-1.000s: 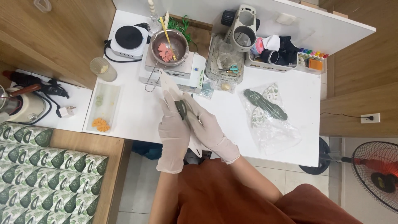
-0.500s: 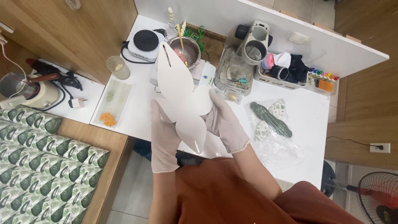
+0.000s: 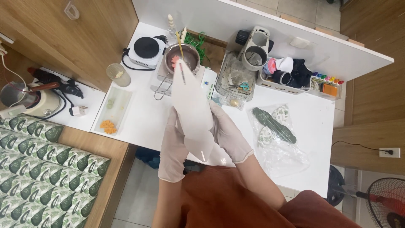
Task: The person folds a green patterned paper around a small object and then places a butterfly-shaped white paper cutout onto the work surface, folding it by hand.
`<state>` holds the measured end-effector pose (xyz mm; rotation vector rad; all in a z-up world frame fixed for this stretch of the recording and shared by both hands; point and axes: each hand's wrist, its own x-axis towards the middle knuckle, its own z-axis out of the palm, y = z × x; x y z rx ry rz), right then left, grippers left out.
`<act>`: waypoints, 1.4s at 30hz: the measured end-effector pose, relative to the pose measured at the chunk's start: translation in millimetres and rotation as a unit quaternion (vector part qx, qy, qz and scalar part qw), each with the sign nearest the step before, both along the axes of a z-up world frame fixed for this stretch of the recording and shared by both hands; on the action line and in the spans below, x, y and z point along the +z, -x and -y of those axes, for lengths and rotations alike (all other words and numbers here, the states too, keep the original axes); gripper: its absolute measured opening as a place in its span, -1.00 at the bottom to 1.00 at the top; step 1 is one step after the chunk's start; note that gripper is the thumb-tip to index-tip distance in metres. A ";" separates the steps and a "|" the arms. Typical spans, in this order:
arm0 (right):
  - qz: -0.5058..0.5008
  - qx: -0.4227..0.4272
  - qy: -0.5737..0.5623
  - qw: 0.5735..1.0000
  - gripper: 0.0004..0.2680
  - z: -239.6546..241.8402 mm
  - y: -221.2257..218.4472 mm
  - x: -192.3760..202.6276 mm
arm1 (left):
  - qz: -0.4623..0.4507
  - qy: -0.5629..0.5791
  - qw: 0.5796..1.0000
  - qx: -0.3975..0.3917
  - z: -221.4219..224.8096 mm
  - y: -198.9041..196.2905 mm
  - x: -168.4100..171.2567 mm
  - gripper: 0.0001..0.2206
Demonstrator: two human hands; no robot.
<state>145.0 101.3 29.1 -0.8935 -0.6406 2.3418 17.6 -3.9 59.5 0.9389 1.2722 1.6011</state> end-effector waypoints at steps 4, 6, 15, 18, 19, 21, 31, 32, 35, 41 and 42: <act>-0.037 -0.030 0.032 0.998 -0.67 10.9 6.7 6.5 | -0.041 0.057 0.997 0.036 3.1 -3.2 -10.2 -0.34; -0.113 0.012 0.028 0.993 -0.70 15.9 8.4 -0.6 | -0.115 0.100 0.988 0.029 3.3 -6.3 -36.2 -0.43; 0.119 -0.215 -0.232 0.941 -0.78 -1.7 10.3 -5.2 | 0.216 0.036 0.972 0.088 1.8 3.9 -1.4 -0.48; 0.183 -0.331 -0.360 0.853 -0.85 -5.7 -1.6 3.0 | 0.335 0.009 0.930 0.149 3.2 0.6 3.1 -0.47; 0.184 -0.330 -0.360 0.853 -0.85 -3.0 -2.2 5.2 | 0.336 0.009 0.930 0.150 3.6 -4.7 1.6 -0.47; 0.175 -0.349 -0.420 0.819 -0.85 1.2 -3.5 10.0 | 0.163 -0.017 0.961 0.223 3.1 -15.0 -1.0 -0.44; 0.147 -0.217 -0.375 0.889 -0.79 -12.8 -21.0 1.0 | -0.342 -0.141 0.797 0.478 34.5 21.5 -0.1 -0.11; 0.165 -0.159 -0.383 0.895 -0.79 -13.9 -24.2 -0.6 | -0.443 -0.071 0.763 0.466 39.0 23.2 12.6 -0.20; 0.196 -0.043 -0.399 0.895 -0.80 -10.9 -28.3 1.7 | -0.583 0.011 0.748 0.317 25.9 17.1 31.4 -0.37; 0.142 -0.011 -0.385 0.912 -0.72 2.5 -18.5 34.4 | -0.475 -0.041 0.875 0.091 -18.3 19.2 27.2 -0.60; 0.147 -0.019 -0.374 0.916 -0.72 2.4 -20.6 33.5 | -0.432 -0.038 0.898 0.073 -22.8 20.8 29.0 -0.66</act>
